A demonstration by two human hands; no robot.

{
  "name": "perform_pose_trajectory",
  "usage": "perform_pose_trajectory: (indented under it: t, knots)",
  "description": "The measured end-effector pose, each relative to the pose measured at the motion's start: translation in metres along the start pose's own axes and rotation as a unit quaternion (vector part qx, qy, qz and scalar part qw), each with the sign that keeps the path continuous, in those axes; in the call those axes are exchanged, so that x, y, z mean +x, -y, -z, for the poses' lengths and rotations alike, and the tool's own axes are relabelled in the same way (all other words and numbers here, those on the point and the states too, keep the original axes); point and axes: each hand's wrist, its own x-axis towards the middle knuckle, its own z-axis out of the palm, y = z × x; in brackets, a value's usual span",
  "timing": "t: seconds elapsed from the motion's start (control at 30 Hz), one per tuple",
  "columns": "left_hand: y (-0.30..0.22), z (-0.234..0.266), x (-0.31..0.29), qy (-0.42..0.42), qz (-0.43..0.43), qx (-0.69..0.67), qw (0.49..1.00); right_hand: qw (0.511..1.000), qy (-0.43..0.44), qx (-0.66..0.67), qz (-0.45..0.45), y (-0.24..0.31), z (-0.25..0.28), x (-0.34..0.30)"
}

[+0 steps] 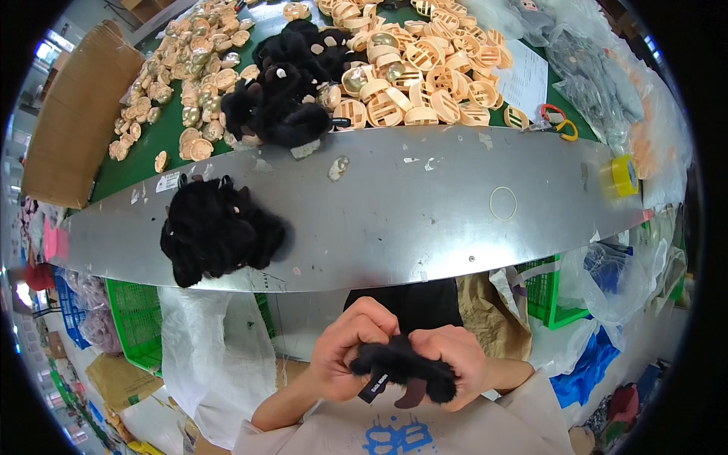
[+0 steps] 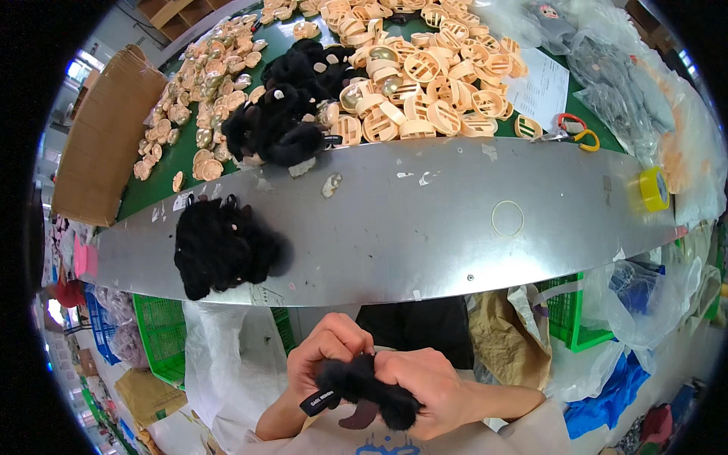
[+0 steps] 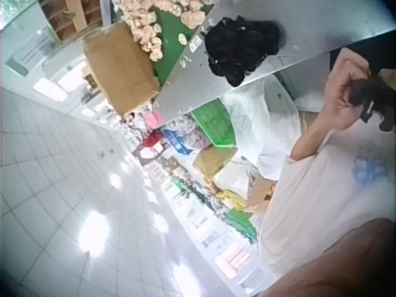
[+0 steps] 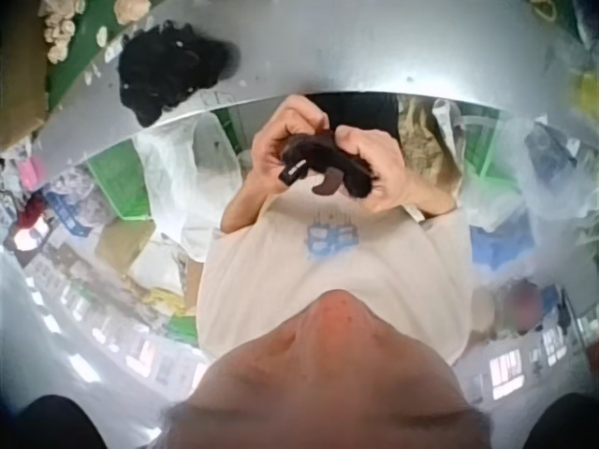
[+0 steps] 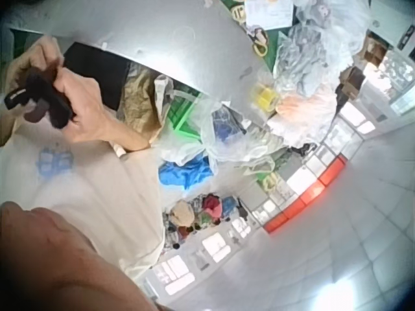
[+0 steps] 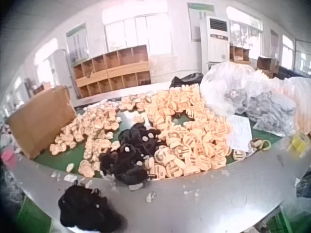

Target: The person repeatedly picks up black plush toy bodies and wooden components, inserts the wooden pieces into the plush bodies, and secures them with rubber bands. The finished items are placed into a white bag on the table.

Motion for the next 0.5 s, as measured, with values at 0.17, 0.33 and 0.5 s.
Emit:
perform_pose_trajectory:
  t: [0.17, 0.33, 0.5]
  knots:
    - [-0.001, -0.011, 0.002, -0.074, -0.076, 0.145, 0.984, 0.975, -0.100, -0.159, 0.118, -0.006, -0.003, 0.000]
    - [-0.011, -0.016, -0.001, -0.113, -0.101, 0.285, 0.946, 0.930, -0.162, -0.273, 0.186, -0.009, -0.003, 0.006]
    - [-0.010, -0.020, 0.004, -0.142, -0.154, 0.361, 0.909, 0.919, -0.228, -0.284, 0.154, -0.011, -0.021, 0.006]
